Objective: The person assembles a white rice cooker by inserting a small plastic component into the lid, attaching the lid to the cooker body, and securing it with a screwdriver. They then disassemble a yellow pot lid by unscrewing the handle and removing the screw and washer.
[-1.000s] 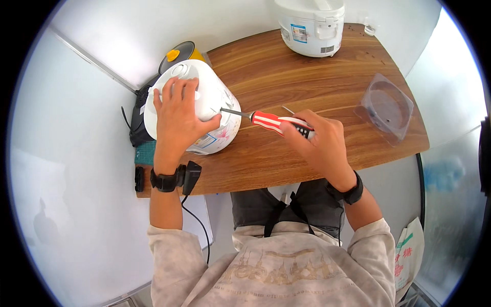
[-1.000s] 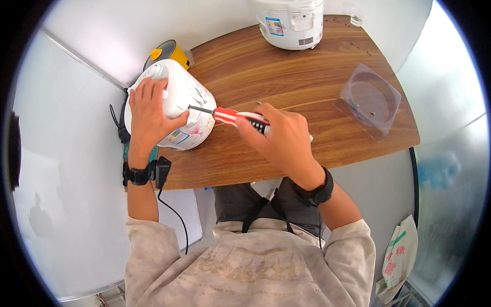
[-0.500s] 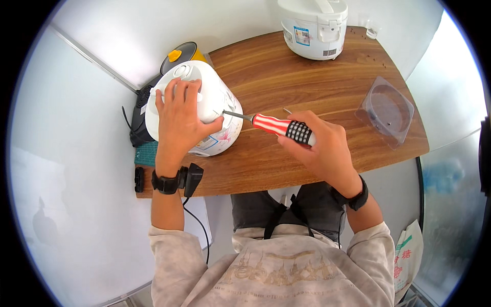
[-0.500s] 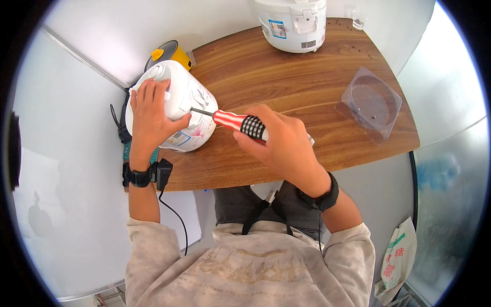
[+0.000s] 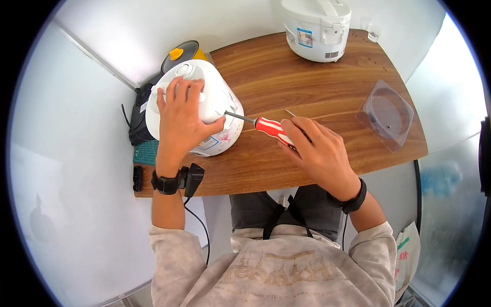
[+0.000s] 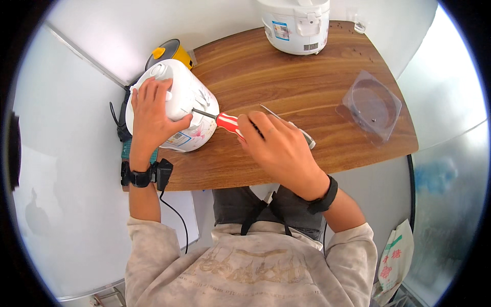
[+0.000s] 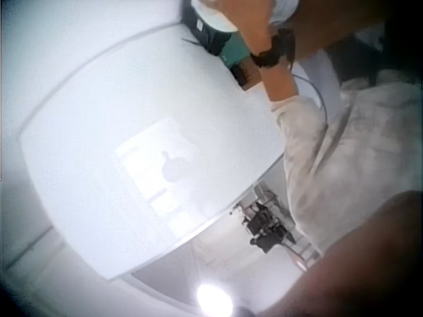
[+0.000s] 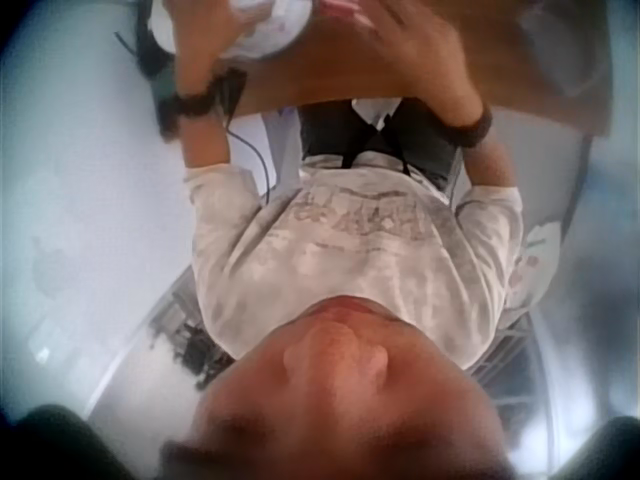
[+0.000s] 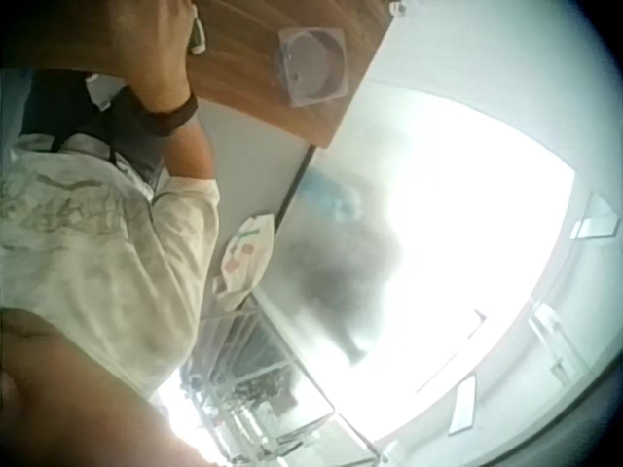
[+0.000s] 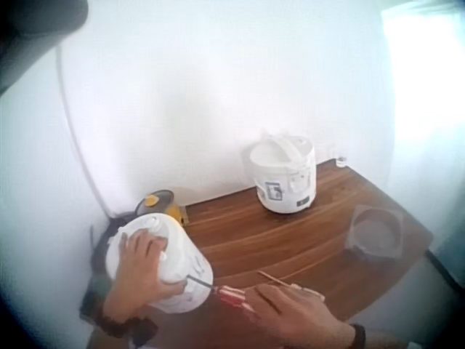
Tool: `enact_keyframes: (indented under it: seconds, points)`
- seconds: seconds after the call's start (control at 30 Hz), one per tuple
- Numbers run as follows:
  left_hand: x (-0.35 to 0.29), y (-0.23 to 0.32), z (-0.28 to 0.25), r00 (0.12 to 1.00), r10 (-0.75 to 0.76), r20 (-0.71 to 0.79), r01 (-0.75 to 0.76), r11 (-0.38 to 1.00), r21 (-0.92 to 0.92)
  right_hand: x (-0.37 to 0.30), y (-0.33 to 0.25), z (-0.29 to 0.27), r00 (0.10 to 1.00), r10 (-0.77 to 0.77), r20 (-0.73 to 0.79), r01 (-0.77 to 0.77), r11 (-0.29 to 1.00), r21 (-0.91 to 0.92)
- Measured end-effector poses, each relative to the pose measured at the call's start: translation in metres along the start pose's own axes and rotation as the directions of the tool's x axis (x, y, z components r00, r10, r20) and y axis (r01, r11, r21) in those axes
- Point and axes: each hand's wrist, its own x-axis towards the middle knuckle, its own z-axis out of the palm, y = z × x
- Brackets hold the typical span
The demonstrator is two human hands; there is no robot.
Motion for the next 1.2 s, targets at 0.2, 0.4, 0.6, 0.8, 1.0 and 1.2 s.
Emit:
enact_keyframes:
  seconds: [0.2,0.4,0.6,0.8,1.0,1.2]
  points:
    - [-0.002,0.001,0.002,1.000,-0.001,-0.021,0.002,1.000,0.024,0.019,0.009,-0.012,0.654,0.465,0.597,-0.734,0.582,0.351]
    - [-0.001,-0.002,-0.001,1.000,-0.021,-0.003,0.021,1.000,-0.007,0.013,0.006,-0.005,0.878,0.248,0.410,-0.423,0.803,0.420]
    - [-0.003,-0.001,0.000,0.999,-0.026,-0.022,0.026,1.000,-0.014,0.008,-0.021,-0.001,0.987,0.112,0.117,-0.089,0.978,-0.187]
    - [-0.003,-0.001,0.002,0.999,-0.007,-0.043,0.007,1.000,-0.002,0.004,-0.002,0.007,0.843,0.355,0.403,-0.491,0.815,0.308]
    - [-0.003,-0.001,0.000,0.999,-0.030,-0.033,0.029,0.999,-0.022,0.030,0.007,-0.010,0.483,0.386,0.786,-0.872,0.290,0.393]
    - [-0.005,-0.003,0.002,0.999,-0.031,-0.023,0.032,0.999,0.008,0.010,0.001,0.010,0.955,0.169,0.244,-0.190,0.980,0.064]
